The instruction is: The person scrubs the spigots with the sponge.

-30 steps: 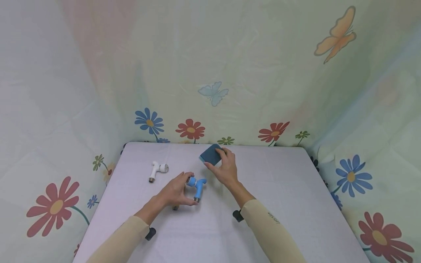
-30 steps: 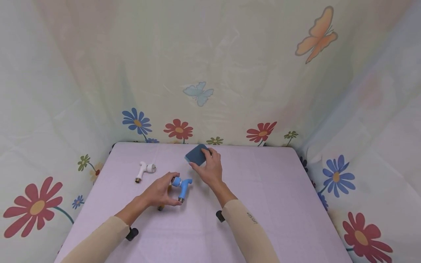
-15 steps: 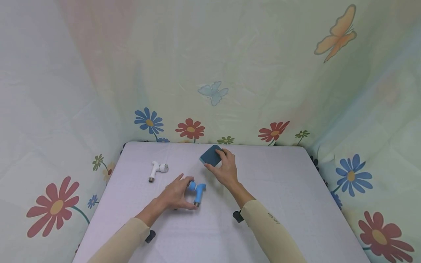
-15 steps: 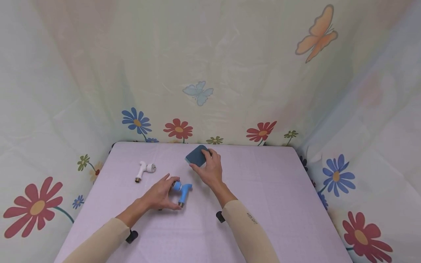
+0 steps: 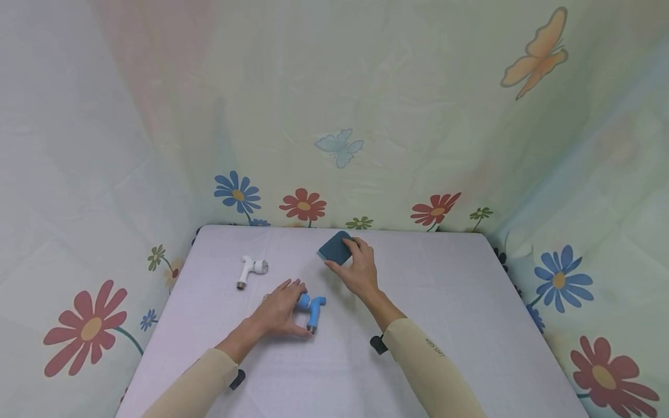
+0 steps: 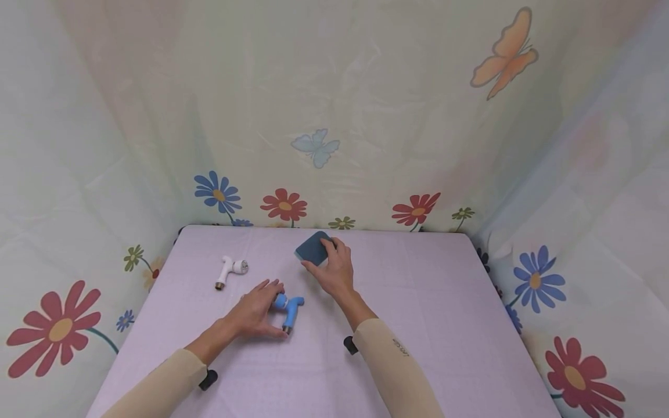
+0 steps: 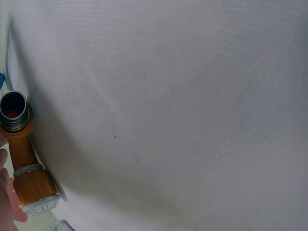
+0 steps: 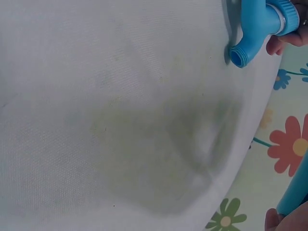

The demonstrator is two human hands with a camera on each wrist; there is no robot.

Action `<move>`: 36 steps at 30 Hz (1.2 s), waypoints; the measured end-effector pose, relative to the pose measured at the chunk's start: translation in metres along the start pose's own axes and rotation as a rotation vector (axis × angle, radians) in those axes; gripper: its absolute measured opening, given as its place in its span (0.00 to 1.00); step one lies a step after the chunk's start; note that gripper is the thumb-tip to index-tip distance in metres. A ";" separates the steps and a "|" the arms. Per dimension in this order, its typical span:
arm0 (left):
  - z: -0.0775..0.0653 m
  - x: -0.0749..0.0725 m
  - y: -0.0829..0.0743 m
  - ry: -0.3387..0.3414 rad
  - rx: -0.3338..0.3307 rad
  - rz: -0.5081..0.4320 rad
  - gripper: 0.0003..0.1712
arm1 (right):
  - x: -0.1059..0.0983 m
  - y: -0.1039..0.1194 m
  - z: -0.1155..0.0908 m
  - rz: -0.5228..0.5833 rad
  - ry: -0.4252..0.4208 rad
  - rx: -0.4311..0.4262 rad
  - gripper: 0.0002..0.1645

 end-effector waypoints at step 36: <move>-0.007 0.006 0.025 0.027 -0.023 0.197 0.70 | 0.004 0.000 0.001 -0.015 0.008 0.008 0.49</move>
Point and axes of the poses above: each hand's wrist, its own z-axis towards the middle knuckle, its own x-axis out of the palm, y = z × x, the point moved 7 cm from there along z, towards the middle knuckle, and after that the axes turned 4 degrees about x, right-handed, at the moved point
